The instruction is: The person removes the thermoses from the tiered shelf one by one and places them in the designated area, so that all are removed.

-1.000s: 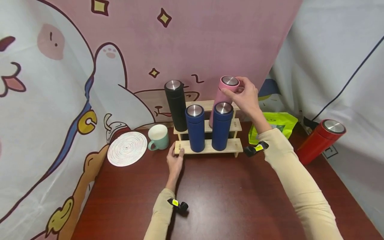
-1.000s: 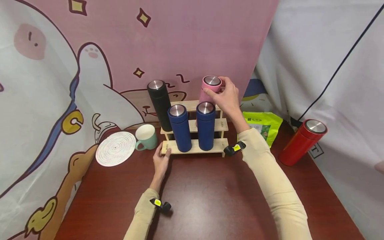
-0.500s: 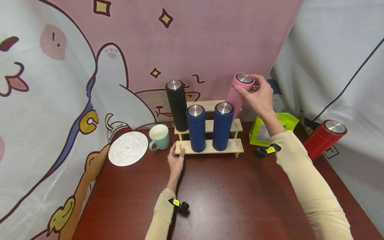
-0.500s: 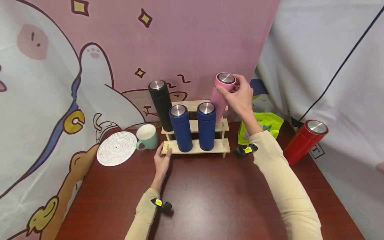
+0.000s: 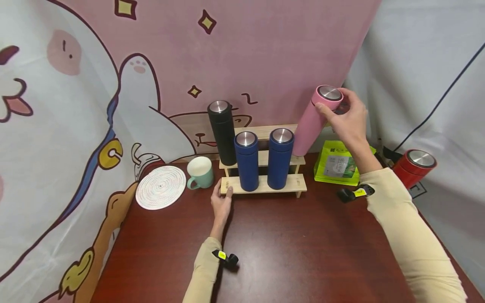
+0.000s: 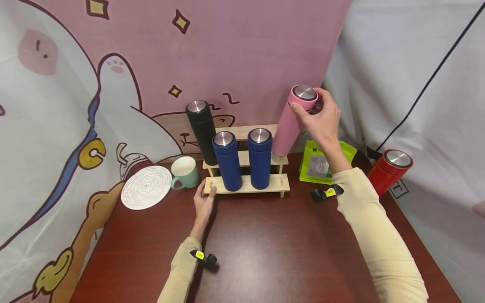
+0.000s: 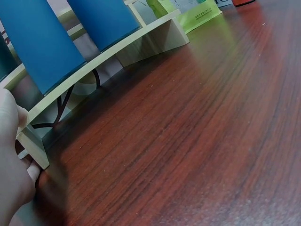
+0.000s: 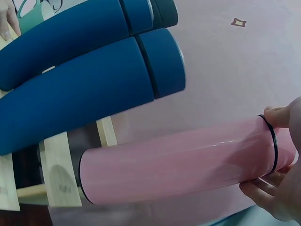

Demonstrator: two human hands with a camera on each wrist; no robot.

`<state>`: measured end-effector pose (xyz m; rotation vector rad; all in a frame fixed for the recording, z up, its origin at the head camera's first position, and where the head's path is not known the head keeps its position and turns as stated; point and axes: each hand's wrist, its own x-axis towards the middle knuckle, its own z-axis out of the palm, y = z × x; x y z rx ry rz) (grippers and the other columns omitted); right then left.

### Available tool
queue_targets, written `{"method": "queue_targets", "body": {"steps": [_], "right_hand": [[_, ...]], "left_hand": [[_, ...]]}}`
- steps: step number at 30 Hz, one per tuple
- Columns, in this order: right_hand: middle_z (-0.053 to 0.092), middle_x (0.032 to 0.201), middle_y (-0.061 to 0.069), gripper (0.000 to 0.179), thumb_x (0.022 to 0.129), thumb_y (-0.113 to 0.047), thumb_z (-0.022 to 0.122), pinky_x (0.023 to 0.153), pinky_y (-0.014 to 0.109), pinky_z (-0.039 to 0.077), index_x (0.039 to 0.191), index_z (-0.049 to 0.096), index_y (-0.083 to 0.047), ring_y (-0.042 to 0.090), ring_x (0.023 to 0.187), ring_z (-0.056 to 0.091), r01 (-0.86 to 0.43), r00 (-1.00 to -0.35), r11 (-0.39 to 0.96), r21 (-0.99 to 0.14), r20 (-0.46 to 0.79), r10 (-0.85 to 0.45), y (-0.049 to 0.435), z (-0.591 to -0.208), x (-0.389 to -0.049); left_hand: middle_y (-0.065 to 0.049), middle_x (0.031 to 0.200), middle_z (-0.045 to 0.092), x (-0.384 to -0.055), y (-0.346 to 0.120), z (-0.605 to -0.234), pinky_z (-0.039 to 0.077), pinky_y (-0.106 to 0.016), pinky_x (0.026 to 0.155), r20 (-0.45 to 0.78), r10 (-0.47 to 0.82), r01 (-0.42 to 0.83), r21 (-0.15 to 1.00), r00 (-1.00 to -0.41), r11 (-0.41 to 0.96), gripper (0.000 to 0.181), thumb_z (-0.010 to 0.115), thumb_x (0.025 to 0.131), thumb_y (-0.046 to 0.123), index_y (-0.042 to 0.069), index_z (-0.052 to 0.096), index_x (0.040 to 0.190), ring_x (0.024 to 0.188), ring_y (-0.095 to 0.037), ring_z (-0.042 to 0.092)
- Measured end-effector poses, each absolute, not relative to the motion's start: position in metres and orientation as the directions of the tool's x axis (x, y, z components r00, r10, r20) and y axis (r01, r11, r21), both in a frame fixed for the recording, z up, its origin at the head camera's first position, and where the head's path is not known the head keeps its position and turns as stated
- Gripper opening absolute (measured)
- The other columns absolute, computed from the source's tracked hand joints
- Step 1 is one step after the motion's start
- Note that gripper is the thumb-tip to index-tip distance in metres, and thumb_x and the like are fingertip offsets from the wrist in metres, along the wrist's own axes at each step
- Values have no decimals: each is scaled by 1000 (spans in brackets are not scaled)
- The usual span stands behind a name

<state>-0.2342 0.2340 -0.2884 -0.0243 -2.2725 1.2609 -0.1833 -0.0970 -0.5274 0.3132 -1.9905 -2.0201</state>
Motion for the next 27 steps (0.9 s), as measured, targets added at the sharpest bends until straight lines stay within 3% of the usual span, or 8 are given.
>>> {"method": "queue_targets", "body": {"steps": [4, 11, 18, 23, 27], "right_hand": [[61, 136, 11, 67, 88, -47, 75, 82, 16, 43, 145, 53, -18, 15, 104, 53, -226, -848, 582, -782, 451, 277, 242, -286, -228], [61, 136, 11, 64, 88, -42, 76, 94, 21, 50, 143, 56, -18, 10, 105, 57, -237, -843, 585, -775, 463, 273, 255, -285, -216], [62, 133, 10, 60, 88, -37, 76, 82, 10, 47, 142, 57, -19, 1, 97, 57, -243, -852, 577, -780, 456, 257, 271, -287, -201], [61, 136, 12, 63, 88, -40, 76, 80, 9, 44, 145, 54, -21, -2, 97, 55, -182, -870, 616, -766, 417, 262, 284, -292, -190], [61, 133, 11, 64, 88, -41, 76, 77, 7, 43, 144, 55, -20, -7, 92, 53, -141, -876, 640, -755, 397, 276, 294, -298, -182]], "left_hand": [[-30, 125, 66, -184, -98, -528, 51, -15, 78, 50, -350, 63, 998, -935, -26, 56, 66, 93, -1, -6, 48, 146, 109, -33, 66], [-30, 123, 68, -182, -98, -525, 51, -15, 76, 51, -356, 54, 999, -933, 1, 56, 67, 93, 0, -5, 49, 146, 101, -25, 67], [-31, 125, 67, -181, -97, -525, 51, -16, 78, 46, -363, 44, 999, -931, 13, 55, 66, 94, 0, -5, 49, 146, 103, -25, 67], [-32, 126, 66, -191, -99, -543, 50, -15, 77, 37, -360, 46, 999, -932, -16, 57, 66, 94, -1, -5, 47, 148, 108, -32, 66], [-30, 128, 65, -200, -99, -559, 49, -13, 77, 37, -378, 48, 999, -925, -20, 58, 67, 94, 1, -2, 47, 149, 110, -30, 65]]}}
